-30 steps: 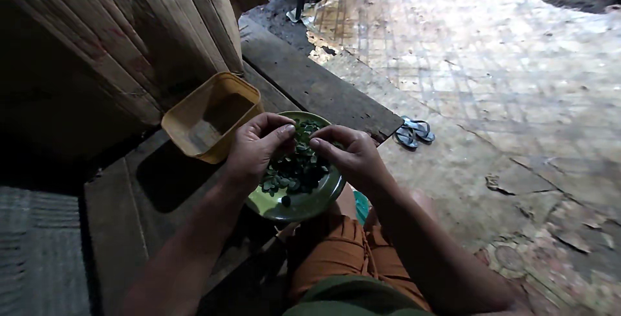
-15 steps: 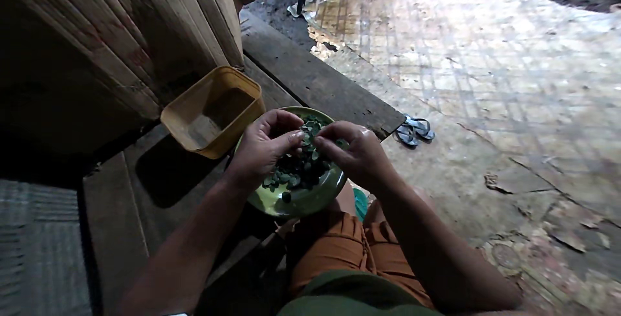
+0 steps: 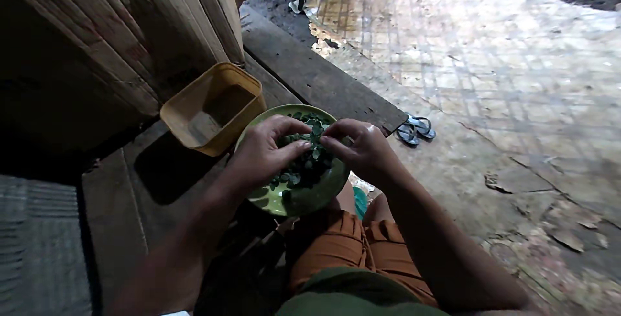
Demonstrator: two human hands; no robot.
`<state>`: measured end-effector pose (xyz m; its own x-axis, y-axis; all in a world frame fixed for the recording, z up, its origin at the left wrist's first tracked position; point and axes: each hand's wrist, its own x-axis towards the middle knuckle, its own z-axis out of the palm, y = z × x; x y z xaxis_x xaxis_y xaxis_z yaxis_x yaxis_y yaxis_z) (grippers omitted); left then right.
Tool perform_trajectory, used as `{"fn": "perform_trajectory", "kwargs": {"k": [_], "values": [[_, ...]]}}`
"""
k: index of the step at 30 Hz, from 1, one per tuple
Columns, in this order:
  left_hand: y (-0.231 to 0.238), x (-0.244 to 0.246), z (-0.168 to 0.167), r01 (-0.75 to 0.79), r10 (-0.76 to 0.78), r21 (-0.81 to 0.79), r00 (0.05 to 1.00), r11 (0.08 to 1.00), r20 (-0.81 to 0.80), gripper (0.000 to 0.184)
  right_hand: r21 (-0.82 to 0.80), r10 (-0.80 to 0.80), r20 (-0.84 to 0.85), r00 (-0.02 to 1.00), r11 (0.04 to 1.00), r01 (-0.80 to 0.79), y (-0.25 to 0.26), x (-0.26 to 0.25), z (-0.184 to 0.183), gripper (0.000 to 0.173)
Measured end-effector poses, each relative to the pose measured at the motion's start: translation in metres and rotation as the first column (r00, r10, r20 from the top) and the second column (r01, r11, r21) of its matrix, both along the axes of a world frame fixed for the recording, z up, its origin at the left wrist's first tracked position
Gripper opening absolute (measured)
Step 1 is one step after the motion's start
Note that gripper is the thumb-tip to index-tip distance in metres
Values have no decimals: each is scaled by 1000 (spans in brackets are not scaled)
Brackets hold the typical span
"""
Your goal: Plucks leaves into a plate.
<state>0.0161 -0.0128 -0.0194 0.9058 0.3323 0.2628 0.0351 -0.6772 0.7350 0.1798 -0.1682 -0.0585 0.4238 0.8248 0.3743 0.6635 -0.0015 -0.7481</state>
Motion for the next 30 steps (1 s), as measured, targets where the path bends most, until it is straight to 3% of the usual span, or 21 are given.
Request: {"fn": "perform_trajectory", "kwargs": {"k": [4, 9, 12, 15, 18, 21, 25, 30], "values": [[-2, 3, -11, -8, 4, 177, 1000, 984, 27, 14, 11, 46, 14, 999, 999, -46, 4, -4, 1, 12], [-1, 3, -9, -48, 44, 200, 999, 979, 25, 8, -6, 49, 17, 999, 999, -49, 5, -7, 6, 13], [8, 0, -2, -107, 92, 296, 994, 949, 65, 11, -21, 21, 37, 999, 1000, -20, 4, -3, 3, 12], [24, -9, 15, -272, 237, 401, 962, 875, 137, 16, -11, 23, 112, 993, 1000, -22, 5, 0, -3, 14], [50, -20, 27, -452, 392, 467, 892, 760, 225, 23, -105, 80, 180, 980, 993, -62, 6, 0, -1, 16], [70, -27, 25, -539, 495, 513, 836, 667, 235, 26, -94, 58, 225, 973, 995, -38, 11, -1, -1, 17], [67, -22, 21, -460, 443, 489, 882, 741, 160, 28, -73, -22, 231, 973, 997, 40, 23, 1, 0, 21], [45, -12, 15, -304, 286, 296, 953, 905, 104, 23, -154, 41, 298, 954, 988, 6, 35, 3, -3, 19]]}}
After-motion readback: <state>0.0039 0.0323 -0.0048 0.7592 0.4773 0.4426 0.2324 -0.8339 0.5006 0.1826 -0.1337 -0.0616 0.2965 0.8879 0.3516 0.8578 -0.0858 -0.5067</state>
